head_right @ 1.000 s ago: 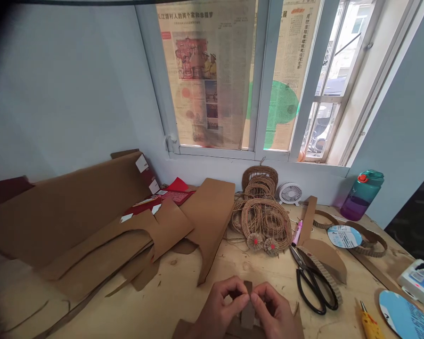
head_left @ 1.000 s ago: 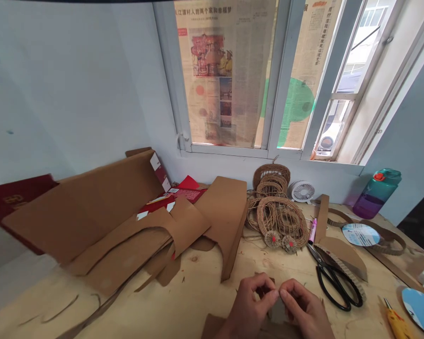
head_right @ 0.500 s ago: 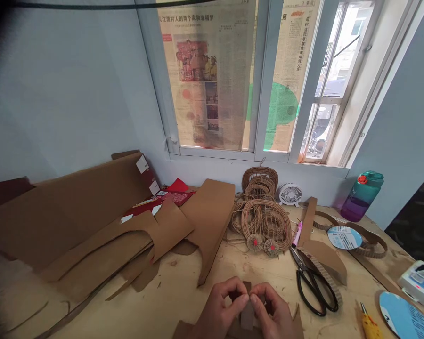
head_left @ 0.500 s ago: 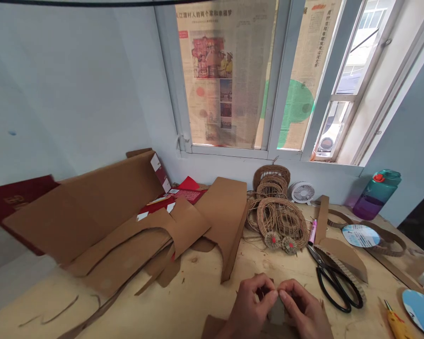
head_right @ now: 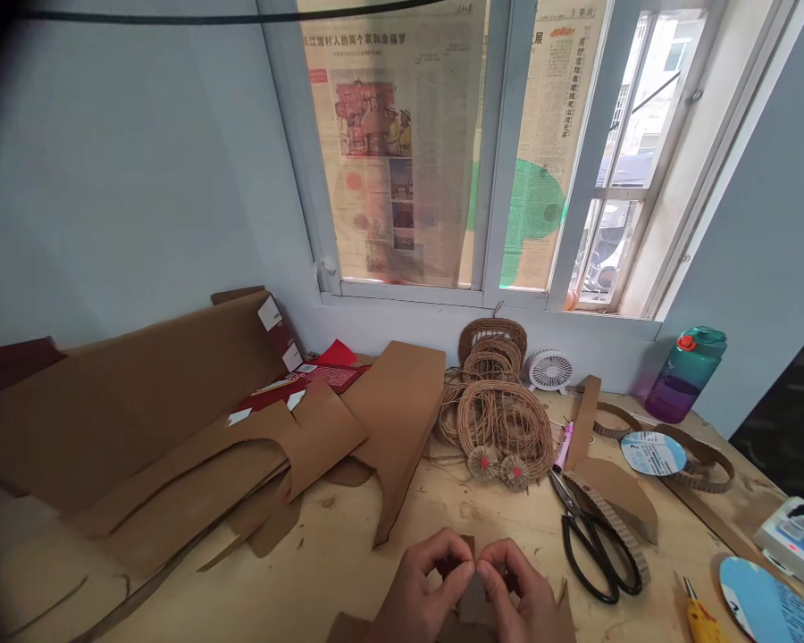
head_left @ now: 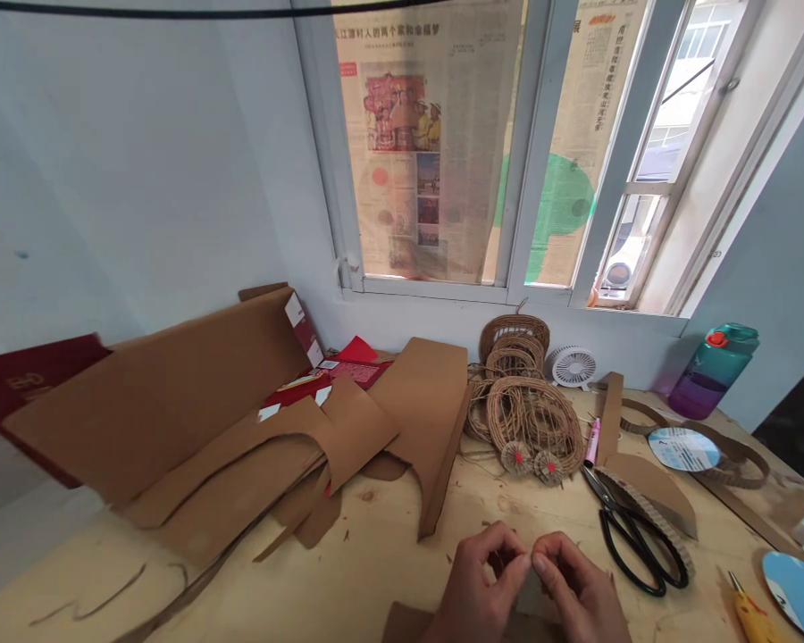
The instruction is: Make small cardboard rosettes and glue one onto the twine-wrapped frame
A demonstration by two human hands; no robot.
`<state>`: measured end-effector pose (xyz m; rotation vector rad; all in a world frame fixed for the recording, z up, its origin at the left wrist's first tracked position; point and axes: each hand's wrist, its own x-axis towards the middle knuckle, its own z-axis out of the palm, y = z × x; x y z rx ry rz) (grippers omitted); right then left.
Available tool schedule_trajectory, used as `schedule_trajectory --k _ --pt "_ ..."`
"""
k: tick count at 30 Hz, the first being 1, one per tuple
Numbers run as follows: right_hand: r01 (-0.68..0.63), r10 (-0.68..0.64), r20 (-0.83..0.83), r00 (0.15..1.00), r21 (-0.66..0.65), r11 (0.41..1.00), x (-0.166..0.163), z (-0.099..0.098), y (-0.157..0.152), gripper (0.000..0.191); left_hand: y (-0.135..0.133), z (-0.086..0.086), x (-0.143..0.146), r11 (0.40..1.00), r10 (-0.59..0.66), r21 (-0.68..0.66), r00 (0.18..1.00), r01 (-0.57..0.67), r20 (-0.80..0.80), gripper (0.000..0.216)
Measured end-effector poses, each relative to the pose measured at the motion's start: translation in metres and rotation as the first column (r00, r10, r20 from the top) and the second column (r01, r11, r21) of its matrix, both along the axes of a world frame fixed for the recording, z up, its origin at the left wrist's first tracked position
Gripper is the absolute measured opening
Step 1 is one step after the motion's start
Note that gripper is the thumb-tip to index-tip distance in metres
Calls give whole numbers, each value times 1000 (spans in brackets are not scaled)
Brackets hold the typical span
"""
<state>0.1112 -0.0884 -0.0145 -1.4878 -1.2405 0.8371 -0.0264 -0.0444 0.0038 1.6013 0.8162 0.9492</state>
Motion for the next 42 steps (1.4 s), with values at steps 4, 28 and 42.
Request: schedule_trajectory --k 4,28,42 --pt "-9 9 -10 1000 -6 1000 -2 -1 0 35 -1 6 -1 1000 27 -4 1000 -27 0 15" --pt "-55 49 -106 993 -56 997 5 3 1 35 4 11 -3 986 -46 -159 997 55 57 8" --pt "-191 101 -483 870 -142 971 10 -1 6 36 3 1 3 994 107 14 994 -107 -23 13"
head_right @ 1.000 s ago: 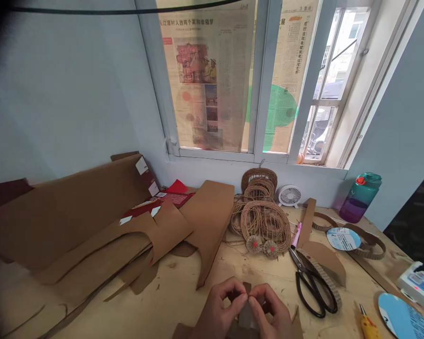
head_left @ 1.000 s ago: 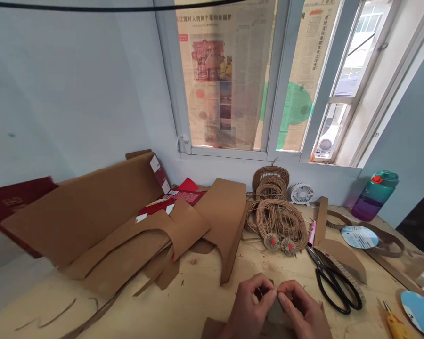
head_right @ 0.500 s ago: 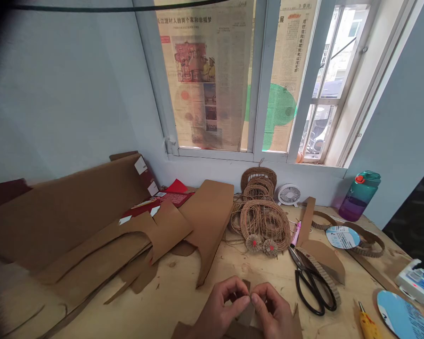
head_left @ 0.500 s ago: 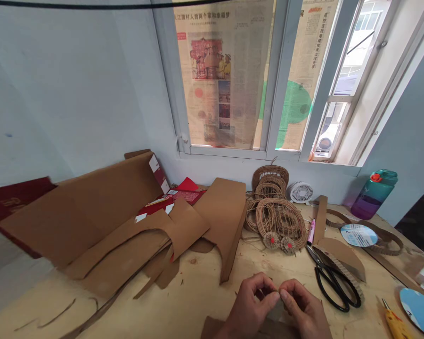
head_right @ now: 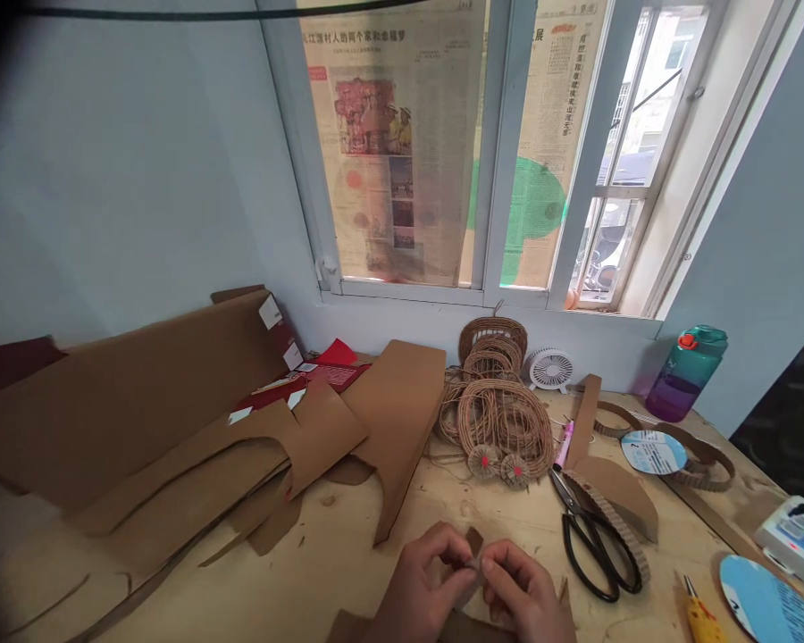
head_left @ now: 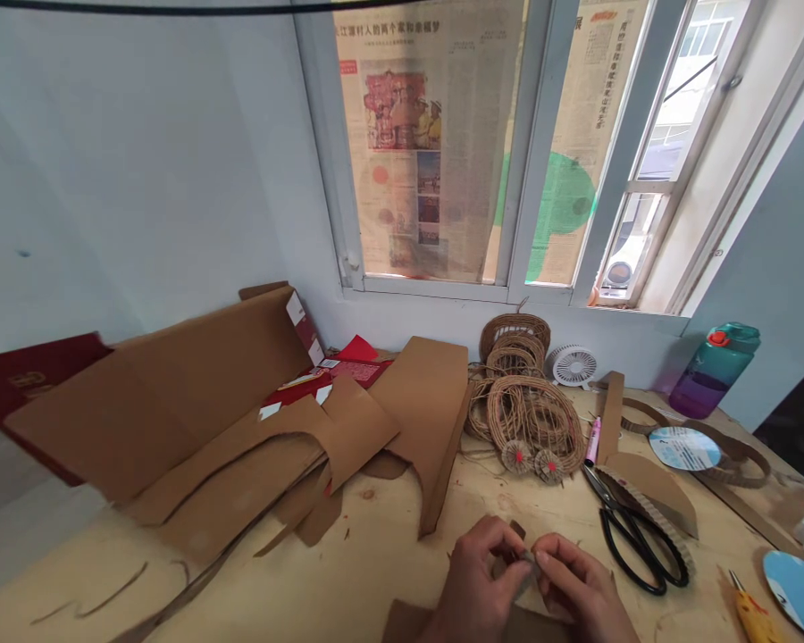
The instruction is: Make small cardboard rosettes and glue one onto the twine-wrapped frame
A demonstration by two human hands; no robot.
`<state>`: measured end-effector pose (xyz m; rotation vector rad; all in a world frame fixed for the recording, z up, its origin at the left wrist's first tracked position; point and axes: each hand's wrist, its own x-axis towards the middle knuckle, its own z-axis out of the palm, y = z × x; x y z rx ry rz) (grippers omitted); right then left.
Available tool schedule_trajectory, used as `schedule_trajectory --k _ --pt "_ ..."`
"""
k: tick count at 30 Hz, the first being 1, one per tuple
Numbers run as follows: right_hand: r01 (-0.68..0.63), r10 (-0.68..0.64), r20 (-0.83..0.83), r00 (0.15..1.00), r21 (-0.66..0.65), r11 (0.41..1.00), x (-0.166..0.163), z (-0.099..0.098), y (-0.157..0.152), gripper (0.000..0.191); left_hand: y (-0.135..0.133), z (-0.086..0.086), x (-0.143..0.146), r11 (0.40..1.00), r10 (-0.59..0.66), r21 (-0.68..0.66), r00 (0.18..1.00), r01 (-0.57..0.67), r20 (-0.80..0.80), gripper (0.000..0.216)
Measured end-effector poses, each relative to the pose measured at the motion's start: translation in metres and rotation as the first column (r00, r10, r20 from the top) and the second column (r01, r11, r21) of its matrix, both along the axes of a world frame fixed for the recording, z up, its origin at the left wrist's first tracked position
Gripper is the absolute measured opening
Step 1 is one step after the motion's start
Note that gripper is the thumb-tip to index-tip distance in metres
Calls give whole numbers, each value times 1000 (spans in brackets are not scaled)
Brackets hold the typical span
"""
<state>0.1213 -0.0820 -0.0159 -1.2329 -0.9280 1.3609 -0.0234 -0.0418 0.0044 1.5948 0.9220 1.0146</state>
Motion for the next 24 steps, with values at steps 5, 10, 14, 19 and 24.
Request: schedule_trajectory --k 5,10,14,19,24 --pt "-19 3 -189 982 -84 996 2 -5 2 36 -1 2 0 991 5 135 999 1 -45 20" --pt "-2 -18 -200 980 -96 995 0 -1 0 36 -3 4 -1 989 -1 150 998 10 -58 21" --pt "-18 1 -149 989 -109 994 -2 3 0 37 -3 5 -2 988 -31 148 998 37 -45 21" --pt "-39 28 -116 993 -94 995 -3 6 0 38 -4 5 -2 989 -39 142 998 45 -47 23" --pt "-58 38 -189 981 -100 993 -2 6 -2 31 -5 3 -1 992 -44 115 999 46 -15 30"
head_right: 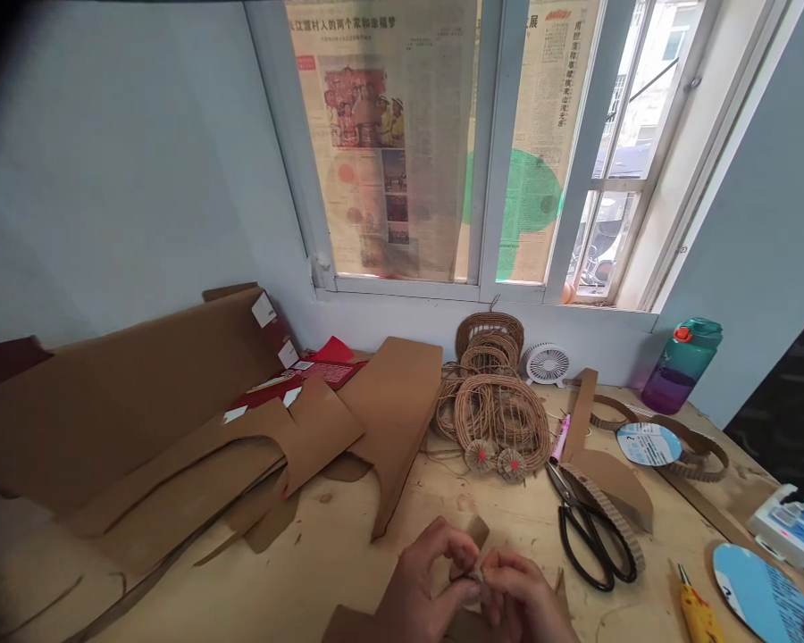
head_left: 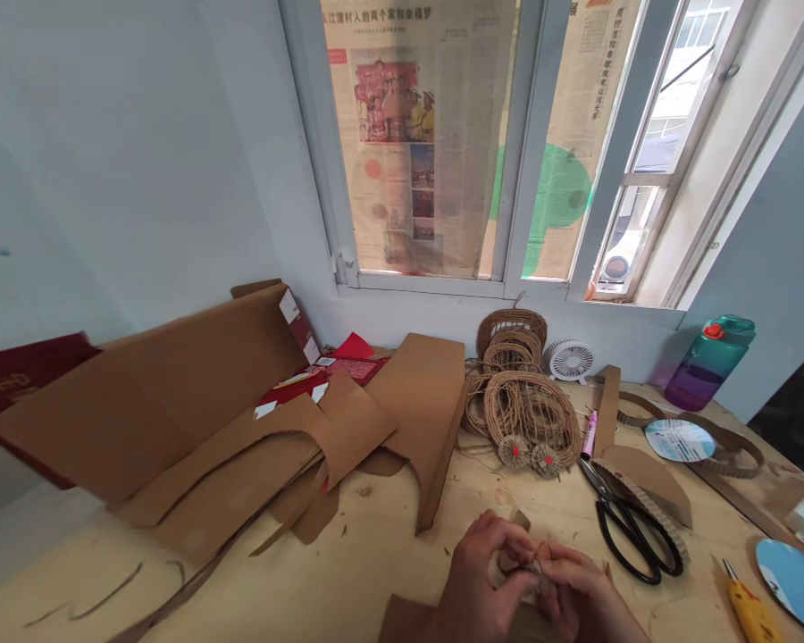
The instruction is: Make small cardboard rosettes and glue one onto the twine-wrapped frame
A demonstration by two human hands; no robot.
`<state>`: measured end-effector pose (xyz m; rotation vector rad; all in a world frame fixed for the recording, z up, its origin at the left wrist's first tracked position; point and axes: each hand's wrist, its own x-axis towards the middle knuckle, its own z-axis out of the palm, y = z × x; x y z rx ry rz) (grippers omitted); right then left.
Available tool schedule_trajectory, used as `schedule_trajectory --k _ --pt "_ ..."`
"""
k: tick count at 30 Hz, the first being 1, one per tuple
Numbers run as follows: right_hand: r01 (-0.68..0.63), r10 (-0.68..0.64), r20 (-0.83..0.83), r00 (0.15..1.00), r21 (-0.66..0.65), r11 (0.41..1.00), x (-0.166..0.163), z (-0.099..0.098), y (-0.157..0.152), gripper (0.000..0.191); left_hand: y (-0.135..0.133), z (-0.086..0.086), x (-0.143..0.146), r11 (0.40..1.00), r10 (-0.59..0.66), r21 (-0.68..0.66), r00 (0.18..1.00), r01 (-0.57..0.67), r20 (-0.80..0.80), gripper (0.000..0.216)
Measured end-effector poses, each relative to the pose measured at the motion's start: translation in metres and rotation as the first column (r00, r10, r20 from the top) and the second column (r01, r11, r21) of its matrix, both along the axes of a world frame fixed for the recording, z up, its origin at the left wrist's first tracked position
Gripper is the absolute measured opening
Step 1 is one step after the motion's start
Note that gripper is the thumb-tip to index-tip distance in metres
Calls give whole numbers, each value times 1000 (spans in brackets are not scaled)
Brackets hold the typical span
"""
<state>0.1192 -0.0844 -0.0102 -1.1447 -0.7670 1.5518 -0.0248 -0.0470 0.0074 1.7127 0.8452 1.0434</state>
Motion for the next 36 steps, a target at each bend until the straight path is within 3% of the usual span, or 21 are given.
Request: schedule_trajectory --k 5,13,17,22,27,30,36 --pt "-54 49 -125 991 -39 998 2 -1 -1 21 -1 4 0 998 -48 36 999 49 -24 26" --pt "-56 50 -106 993 -52 997 -2 -3 0 31 2 4 0 998 -55 12 998 55 -4 27" --pt "-15 15 -19 1000 13 1000 -2 -3 1 35 3 6 -2 1000 -26 -17 999 26 20 23" --pt "-44 13 208 978 147 988 0 0 -2 32 4 11 -5 997 15 -70 1000 -13 24 15" --pt "-43 -102 476 873 282 958 -1 10 -4 28 6 15 -7 988 33 -152 999 -28 28 12" --pt "-68 -123 600 790 285 956 -1 10 -5 28 6 18 -8 983 36 -180 999 -30 33 11" --pt "-17 -306 698 648 414 910 -8 4 -7 32 5 20 -8 978 49 -205 998 -38 48 9"
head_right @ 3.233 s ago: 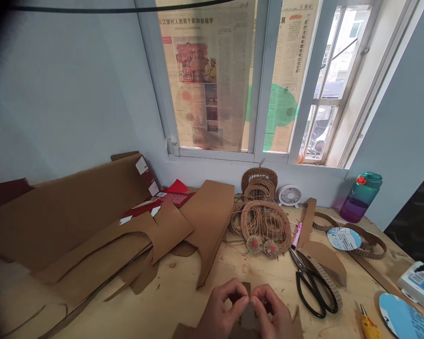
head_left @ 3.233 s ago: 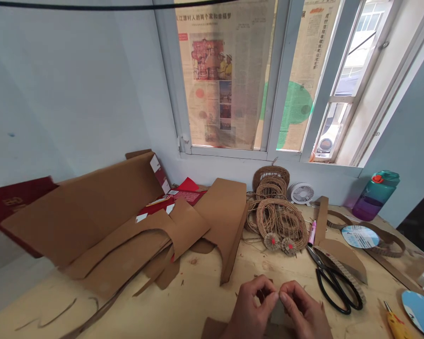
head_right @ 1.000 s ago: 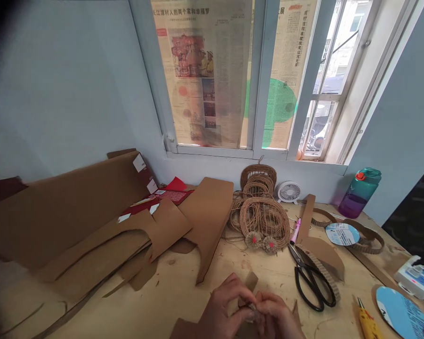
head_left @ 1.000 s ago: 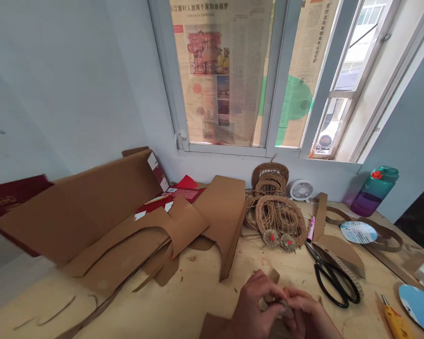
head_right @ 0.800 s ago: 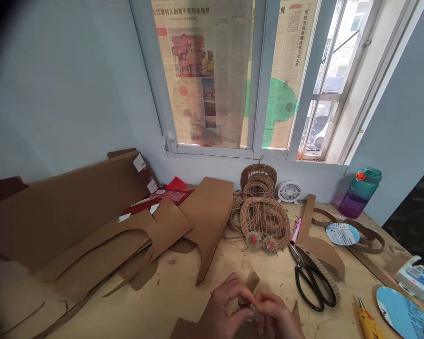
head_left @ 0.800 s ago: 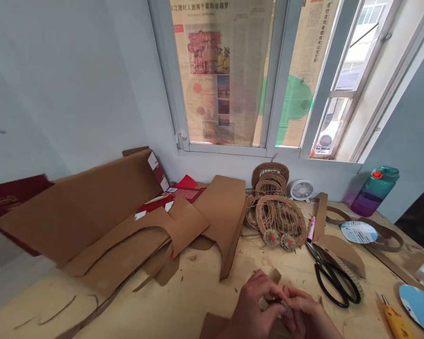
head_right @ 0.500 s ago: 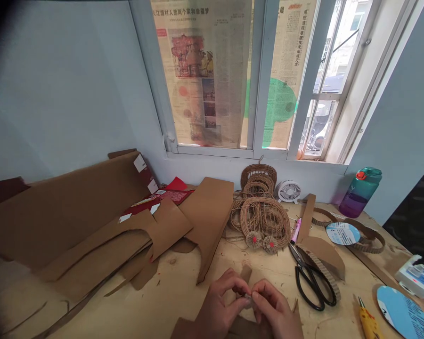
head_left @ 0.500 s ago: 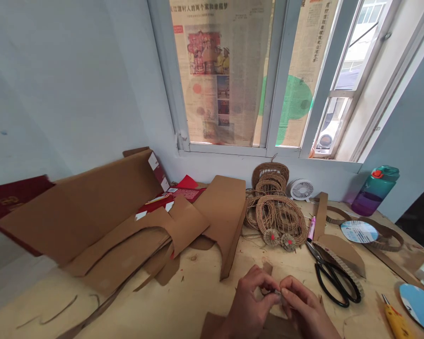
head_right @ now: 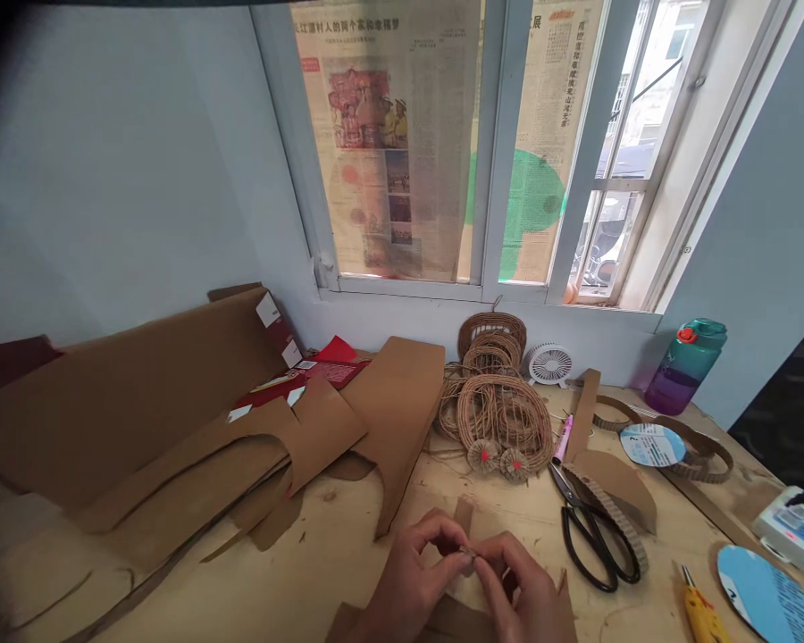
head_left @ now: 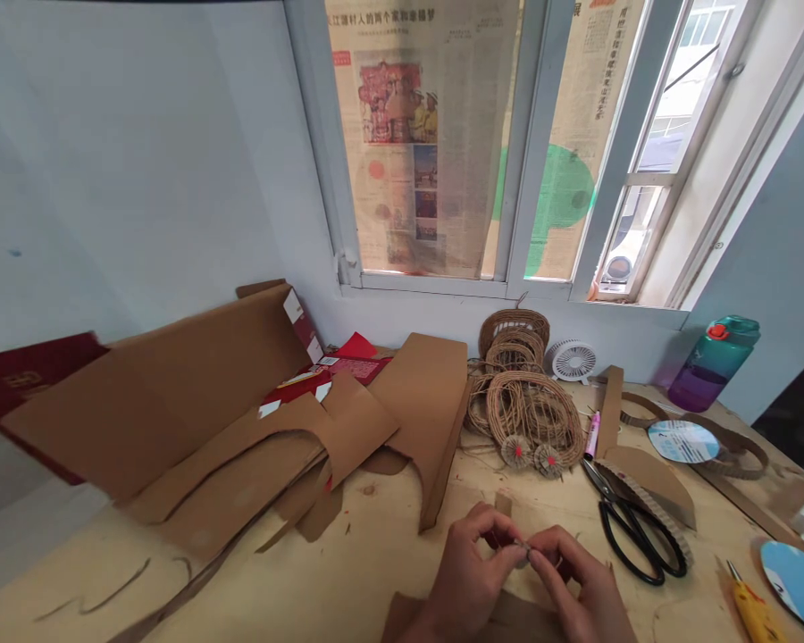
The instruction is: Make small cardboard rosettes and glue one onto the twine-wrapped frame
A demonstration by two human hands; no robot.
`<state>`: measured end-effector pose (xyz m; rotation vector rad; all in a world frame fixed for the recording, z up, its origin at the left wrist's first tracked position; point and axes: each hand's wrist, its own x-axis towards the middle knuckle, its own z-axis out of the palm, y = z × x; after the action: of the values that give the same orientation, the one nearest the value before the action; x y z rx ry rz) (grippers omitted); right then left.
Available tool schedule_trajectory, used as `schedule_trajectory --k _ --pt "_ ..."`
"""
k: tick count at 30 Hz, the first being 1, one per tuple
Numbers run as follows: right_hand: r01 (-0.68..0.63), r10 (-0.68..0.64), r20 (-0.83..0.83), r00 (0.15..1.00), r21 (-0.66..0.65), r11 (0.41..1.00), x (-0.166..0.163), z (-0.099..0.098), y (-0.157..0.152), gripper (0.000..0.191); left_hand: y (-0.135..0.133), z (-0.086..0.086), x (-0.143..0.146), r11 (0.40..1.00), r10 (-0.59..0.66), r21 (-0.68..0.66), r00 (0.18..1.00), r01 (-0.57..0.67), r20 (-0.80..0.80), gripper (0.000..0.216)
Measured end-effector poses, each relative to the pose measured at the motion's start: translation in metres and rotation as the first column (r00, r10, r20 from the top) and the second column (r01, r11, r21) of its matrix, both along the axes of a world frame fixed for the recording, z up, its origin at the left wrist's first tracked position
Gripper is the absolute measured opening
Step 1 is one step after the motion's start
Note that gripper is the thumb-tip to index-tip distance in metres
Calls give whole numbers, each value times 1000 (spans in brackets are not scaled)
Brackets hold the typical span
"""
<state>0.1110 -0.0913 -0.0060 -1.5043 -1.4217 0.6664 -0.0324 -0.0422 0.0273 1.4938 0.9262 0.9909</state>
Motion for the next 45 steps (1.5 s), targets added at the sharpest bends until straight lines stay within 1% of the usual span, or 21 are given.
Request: schedule_trajectory --k 7,12,19,27,33,38,42,45 --pt "14 -25 85 996 122 992 -5 -1 -1 32 1 -1 -1 1000 -3 27 1000 3 1 8" --pt "36 -50 92 994 143 989 -4 -6 -1 30 2 -4 -2 997 -35 76 999 33 25 6" --pt "-7 -8 128 992 119 993 -4 -7 -2 26 1 -4 0 997 2 79 1000 -4 28 10" --pt "-79 80 154 985 -12 997 -4 6 -5 24 -1 -7 1 999 13 37 1000 -13 17 12" --pt "-85 82 108 991 27 996 -5 8 -3 20 2 -11 2 995 54 82 998 -55 13 10" --pt "-109 108 123 987 6 994 -3 11 -3 19 3 -11 1 998 38 50 999 -39 9 9" --pt "-67 62 136 989 30 997 -2 11 -4 20 3 -8 0 999 1 36 1000 -1 -5 8" --pt "-24 16 122 992 65 998 -2 4 -3 24 3 -7 0 998 -27 51 1000 27 -5 7"
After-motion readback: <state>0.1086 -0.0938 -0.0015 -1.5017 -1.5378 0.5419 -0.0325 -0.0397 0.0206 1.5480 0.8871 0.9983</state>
